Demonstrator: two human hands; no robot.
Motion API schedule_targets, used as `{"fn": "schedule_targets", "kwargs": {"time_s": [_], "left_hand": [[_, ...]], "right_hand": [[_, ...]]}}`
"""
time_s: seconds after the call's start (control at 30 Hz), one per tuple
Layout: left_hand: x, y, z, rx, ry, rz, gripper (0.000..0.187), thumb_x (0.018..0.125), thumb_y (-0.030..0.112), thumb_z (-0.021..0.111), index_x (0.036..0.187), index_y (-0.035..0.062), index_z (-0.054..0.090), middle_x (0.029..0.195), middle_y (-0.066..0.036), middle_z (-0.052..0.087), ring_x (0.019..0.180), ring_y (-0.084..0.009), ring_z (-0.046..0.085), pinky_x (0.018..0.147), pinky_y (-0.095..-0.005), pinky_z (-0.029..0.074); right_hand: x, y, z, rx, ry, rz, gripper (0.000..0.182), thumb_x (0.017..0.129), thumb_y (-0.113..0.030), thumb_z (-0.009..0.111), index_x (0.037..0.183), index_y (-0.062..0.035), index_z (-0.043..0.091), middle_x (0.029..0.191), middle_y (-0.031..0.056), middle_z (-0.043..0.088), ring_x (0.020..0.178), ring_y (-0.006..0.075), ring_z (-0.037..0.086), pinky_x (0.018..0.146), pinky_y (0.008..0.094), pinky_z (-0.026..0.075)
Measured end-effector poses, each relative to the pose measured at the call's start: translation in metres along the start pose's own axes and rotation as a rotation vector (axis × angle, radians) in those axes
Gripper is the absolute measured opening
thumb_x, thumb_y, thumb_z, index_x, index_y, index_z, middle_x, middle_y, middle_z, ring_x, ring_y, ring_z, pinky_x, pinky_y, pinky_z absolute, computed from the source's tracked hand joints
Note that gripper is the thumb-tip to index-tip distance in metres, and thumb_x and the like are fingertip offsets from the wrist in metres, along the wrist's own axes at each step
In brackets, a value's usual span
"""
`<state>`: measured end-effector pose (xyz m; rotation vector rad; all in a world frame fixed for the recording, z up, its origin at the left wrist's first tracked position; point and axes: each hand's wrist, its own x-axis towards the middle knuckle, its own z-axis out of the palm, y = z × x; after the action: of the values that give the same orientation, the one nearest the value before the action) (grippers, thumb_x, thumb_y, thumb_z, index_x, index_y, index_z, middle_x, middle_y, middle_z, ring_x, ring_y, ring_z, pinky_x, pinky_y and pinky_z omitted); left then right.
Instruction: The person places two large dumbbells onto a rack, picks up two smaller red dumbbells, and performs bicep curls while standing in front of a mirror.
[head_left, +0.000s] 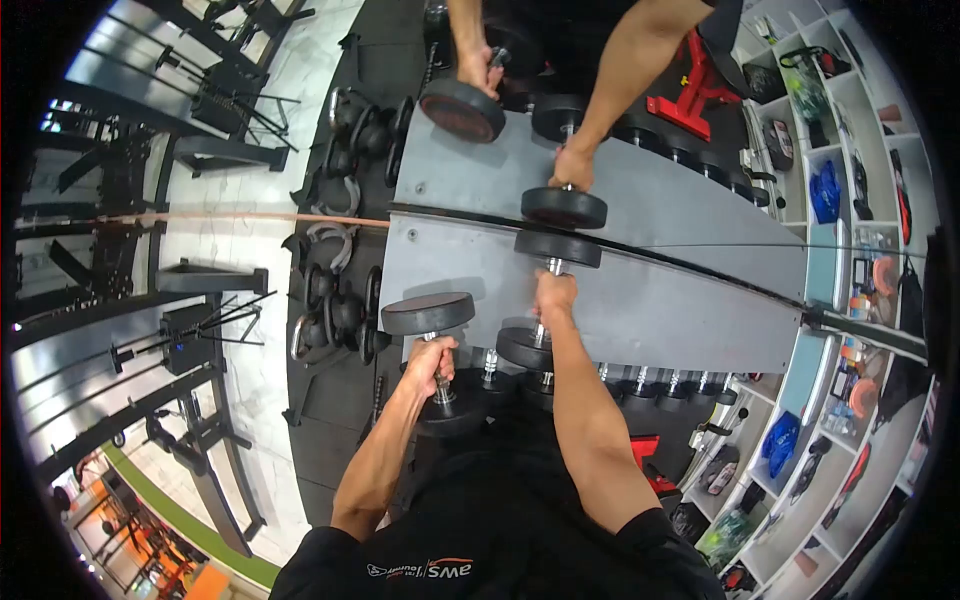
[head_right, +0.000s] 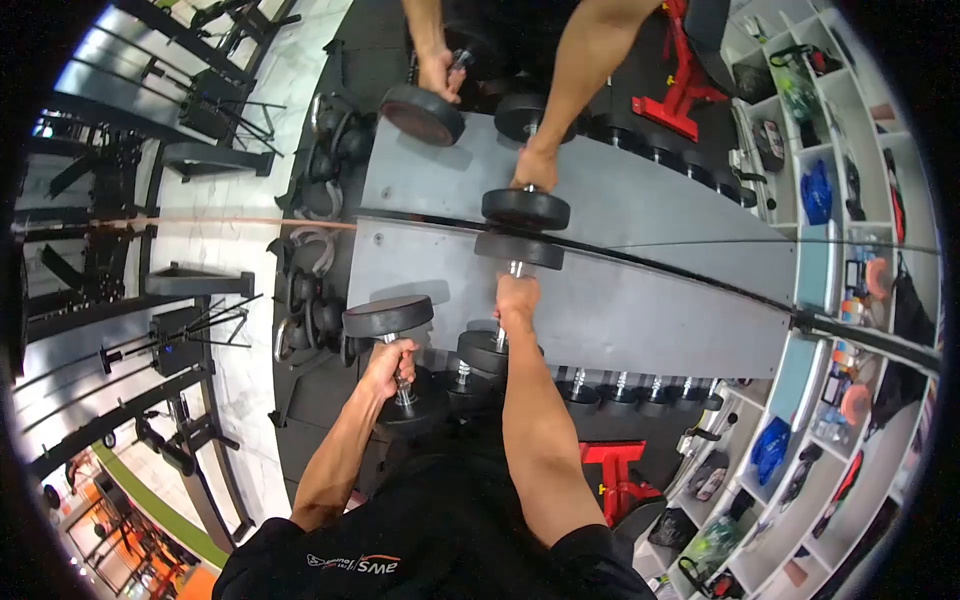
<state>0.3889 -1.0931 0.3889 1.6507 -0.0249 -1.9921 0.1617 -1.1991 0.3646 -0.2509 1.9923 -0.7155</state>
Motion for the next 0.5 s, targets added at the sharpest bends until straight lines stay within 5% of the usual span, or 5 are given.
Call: {"fn": "schedule_targets", "kwargs": {"time_s": [0.17,0.5], "left_hand": [[-0.024,-0.018,-0.003,-0.065,0.043,0.018,0.028,0.081,0.005,0.063,0.060,0.0100,0.045,0.048,-0.001,0.041,0.034,-0.0125,0.039,0.036,-0.0307,0.036],[-0.074,-0.077,0.000,-0.156,0.236,0.136,0.025,0.083,0.005,0.063,0.063,0.0072,0.047,0.047,-0.002,0.041,0.035,-0.0133,0.041,0.037,-0.0313,0.039]], "right_hand": [[0.008,0.002,0.003,-0.011,-0.038,0.014,0.023,0.082,-0.014,0.064,0.066,-0.0021,0.051,0.050,0.0069,0.046,0.037,0.0194,0.045,0.034,0.0366,0.036],[0.020,0.014,0.003,0.065,-0.140,0.003,0.020,0.080,-0.013,0.063,0.068,-0.0032,0.050,0.051,0.0063,0.045,0.036,0.0177,0.041,0.034,0.0356,0.034]]}}
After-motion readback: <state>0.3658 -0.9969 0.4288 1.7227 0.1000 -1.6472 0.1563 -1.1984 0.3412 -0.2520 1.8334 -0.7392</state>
